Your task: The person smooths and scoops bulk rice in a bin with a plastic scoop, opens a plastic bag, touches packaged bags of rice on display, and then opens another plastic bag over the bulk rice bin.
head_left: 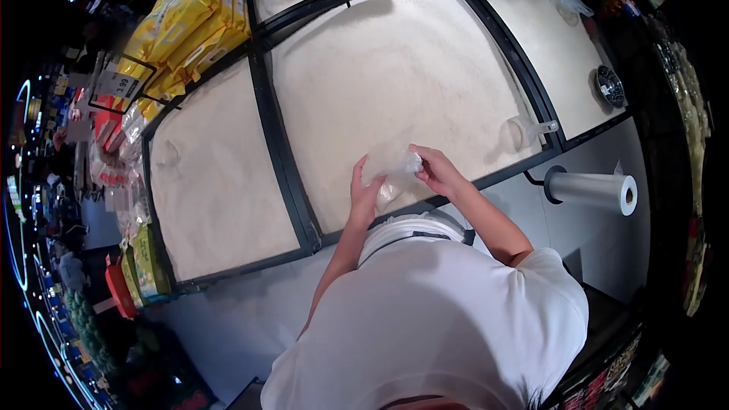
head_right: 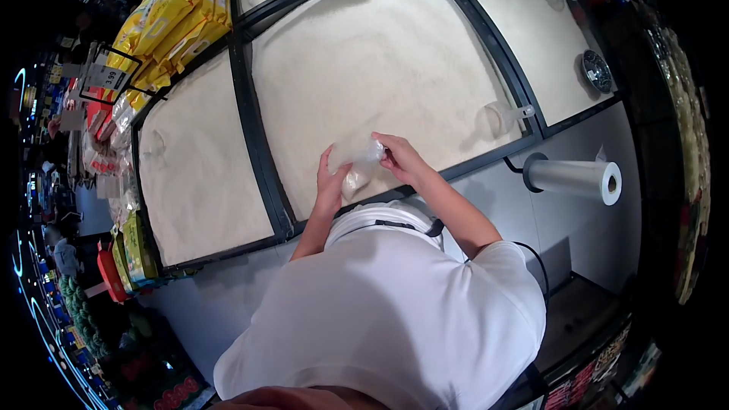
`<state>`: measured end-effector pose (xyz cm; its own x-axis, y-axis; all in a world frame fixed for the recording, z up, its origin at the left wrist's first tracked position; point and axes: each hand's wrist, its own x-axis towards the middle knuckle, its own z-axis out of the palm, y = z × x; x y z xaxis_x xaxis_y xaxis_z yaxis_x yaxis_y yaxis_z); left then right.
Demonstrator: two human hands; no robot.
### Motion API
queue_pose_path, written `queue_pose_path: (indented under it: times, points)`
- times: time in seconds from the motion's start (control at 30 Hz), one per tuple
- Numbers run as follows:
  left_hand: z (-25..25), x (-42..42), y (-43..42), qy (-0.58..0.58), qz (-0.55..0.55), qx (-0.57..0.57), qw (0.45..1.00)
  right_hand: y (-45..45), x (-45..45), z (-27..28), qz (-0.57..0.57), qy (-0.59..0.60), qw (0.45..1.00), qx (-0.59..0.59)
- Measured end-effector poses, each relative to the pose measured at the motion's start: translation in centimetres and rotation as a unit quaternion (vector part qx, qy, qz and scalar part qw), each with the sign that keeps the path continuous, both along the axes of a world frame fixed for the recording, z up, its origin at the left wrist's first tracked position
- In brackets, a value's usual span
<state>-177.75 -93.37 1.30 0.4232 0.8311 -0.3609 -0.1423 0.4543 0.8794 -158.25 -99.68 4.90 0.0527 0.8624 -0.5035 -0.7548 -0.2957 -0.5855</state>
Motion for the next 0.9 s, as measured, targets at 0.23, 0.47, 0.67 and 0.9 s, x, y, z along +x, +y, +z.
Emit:
queue_pose_path:
  times: [0.23,0.47,0.67,0.9]
  points:
    - [-0.3,0.0,0.2,0.041,0.003,0.047,0.998,0.8,1.0,-0.1,-0.187,-0.344,0.920,0.025]
    - [2.4,1.8,0.2,0.069,0.008,0.067,0.995,2.6,2.1,-1.9,-0.302,-0.097,0.948,-0.004]
    - [3.1,2.6,1.0,0.068,0.018,0.110,0.991,3.1,2.5,-3.6,-0.373,-0.353,0.858,0.028]
    - [6.1,4.5,3.6,0.027,0.033,0.122,0.992,3.3,4.5,-3.5,-0.263,-0.118,0.957,0.030]
